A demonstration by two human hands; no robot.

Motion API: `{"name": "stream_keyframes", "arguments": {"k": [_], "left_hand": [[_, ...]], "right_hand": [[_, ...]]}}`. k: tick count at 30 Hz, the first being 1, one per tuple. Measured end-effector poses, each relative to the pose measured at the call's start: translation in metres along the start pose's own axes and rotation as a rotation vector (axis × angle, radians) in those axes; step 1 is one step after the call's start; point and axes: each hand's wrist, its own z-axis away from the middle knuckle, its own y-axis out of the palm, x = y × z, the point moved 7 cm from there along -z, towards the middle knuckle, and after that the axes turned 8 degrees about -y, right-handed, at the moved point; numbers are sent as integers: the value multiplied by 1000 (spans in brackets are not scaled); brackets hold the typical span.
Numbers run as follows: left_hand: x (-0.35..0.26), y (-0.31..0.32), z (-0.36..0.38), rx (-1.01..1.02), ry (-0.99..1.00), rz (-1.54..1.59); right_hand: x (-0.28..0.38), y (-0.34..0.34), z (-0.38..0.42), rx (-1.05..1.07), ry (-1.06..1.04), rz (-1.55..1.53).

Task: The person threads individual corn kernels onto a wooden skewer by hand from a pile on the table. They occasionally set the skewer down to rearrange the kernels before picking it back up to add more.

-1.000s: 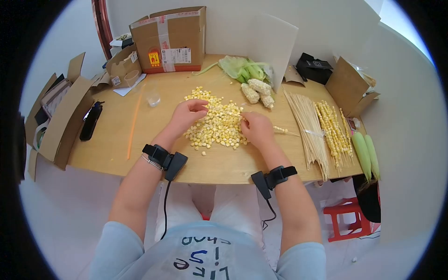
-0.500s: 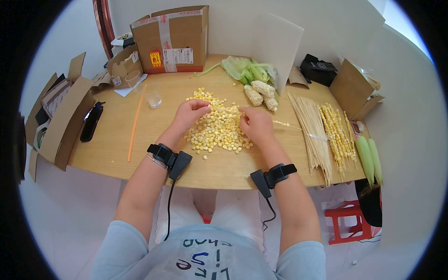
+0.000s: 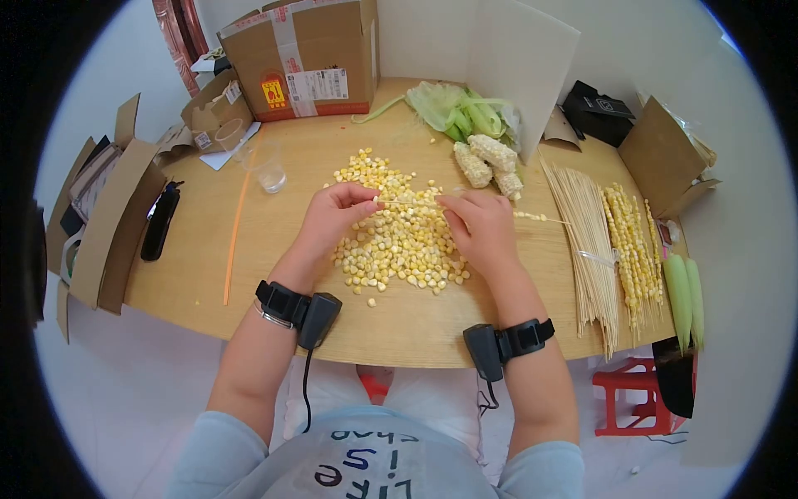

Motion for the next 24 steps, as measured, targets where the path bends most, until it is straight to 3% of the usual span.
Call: {"name": "stream_keyframes", "arguments": {"k": [9, 11, 14, 24], "left_hand": [[-4, 4, 9, 33, -85, 219], [1, 8, 9, 116, -137, 465], [4, 11, 10, 154, -161, 563], [5, 15, 11, 194, -177, 576]], "right_hand": [[7, -3, -1, 12, -8, -15], [9, -3, 0, 17, 8, -23], [11, -3, 0, -6, -10, -44], [10, 2, 1, 5, 3, -91]]}}
